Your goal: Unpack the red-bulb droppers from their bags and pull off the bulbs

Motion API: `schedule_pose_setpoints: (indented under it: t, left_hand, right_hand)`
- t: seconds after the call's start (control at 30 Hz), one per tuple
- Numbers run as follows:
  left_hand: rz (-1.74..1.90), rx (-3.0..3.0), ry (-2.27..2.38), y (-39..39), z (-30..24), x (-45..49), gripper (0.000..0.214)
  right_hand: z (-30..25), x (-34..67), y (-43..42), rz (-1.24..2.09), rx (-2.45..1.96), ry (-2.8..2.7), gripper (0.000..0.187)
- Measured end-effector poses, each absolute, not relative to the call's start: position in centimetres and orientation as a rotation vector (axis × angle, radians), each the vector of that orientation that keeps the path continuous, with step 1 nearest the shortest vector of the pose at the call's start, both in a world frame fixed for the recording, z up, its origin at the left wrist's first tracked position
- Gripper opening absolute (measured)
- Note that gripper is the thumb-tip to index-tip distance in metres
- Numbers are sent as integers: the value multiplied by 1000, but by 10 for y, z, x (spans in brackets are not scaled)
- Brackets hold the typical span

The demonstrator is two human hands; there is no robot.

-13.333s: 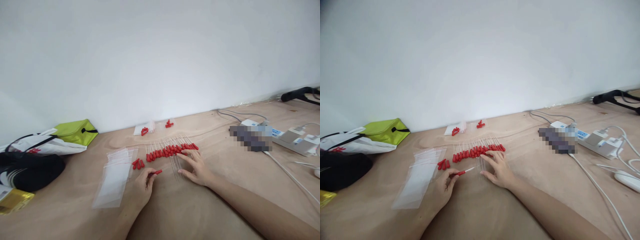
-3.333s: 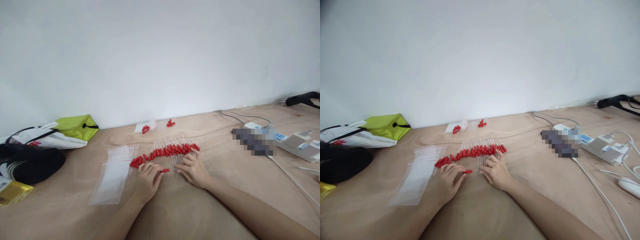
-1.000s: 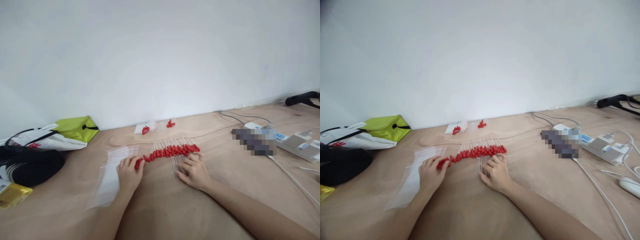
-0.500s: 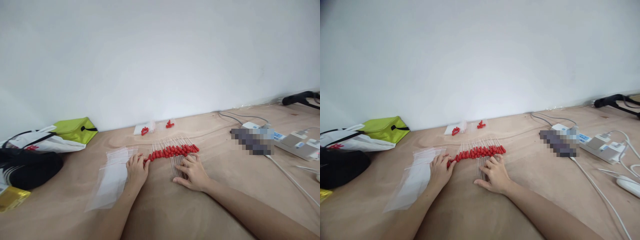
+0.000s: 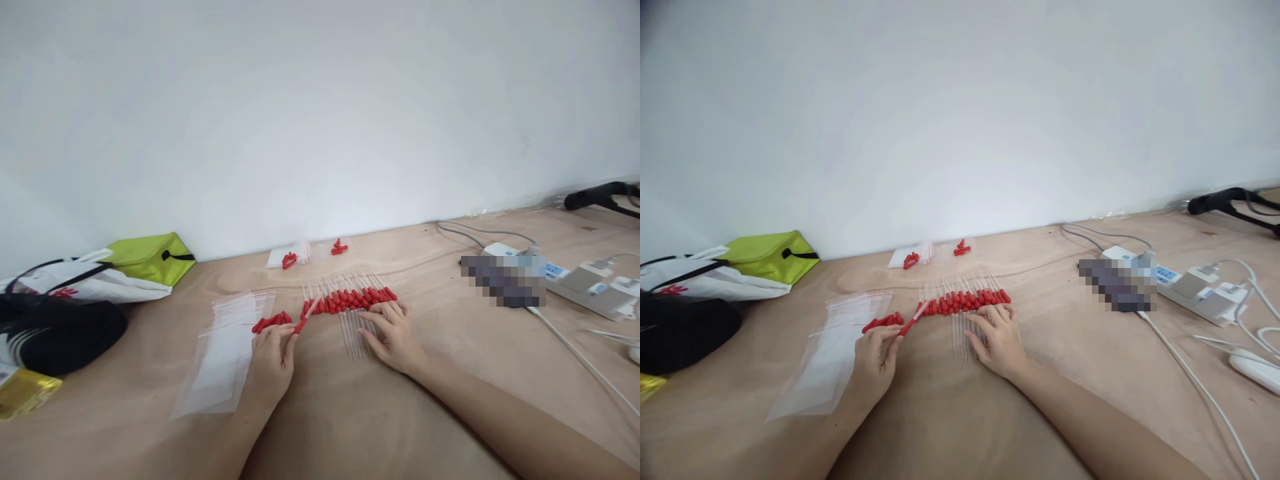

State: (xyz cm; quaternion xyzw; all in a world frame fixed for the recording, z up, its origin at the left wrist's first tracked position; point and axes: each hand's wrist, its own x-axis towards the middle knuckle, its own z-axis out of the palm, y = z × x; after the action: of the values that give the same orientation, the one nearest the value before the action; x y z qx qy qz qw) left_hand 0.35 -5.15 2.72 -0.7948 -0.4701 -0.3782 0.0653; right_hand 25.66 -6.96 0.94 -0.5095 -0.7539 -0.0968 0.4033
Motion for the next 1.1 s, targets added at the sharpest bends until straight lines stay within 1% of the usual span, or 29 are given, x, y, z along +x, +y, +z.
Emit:
schedule_pose_setpoints:
  t: [0.1,0.17,0.4,0.5,0.57,0.63,0.7,0.87,1.1]
  left_hand:
    - [-1047,-2638,-1337,-60,34,11,12]
    - [-986,-2731,-1295,-64,38,17,14]
    - [-951,-2804,-1193,-63,40,26,16]
    - [-944,-2821,-1176,-63,41,28,13]
    - [-925,-2809,-1174,-64,42,31,12]
    - [-904,-2788,-1150,-64,41,33,20]
    - [-903,-2769,-1105,-64,39,36,23]
    - [-955,-2744,-1091,-62,31,39,10]
    - [-897,-2796,-1127,-65,31,37,16]
  right_hand:
    - [13,260,-69,-301,-1265,-1969,40]
    - [14,260,-68,-322,-1240,-2035,44]
    - [9,254,-65,-202,-1067,-2077,23]
    - [8,252,-64,-181,-1024,-2085,16]
    - [8,251,-64,-174,-1012,-2104,16]
    - [9,251,-65,-167,-1011,-2117,16]
    - [10,250,-66,-165,-1004,-2120,16]
    - [11,249,-68,-168,-951,-2147,18]
    - [8,250,-68,-184,-924,-2168,17]
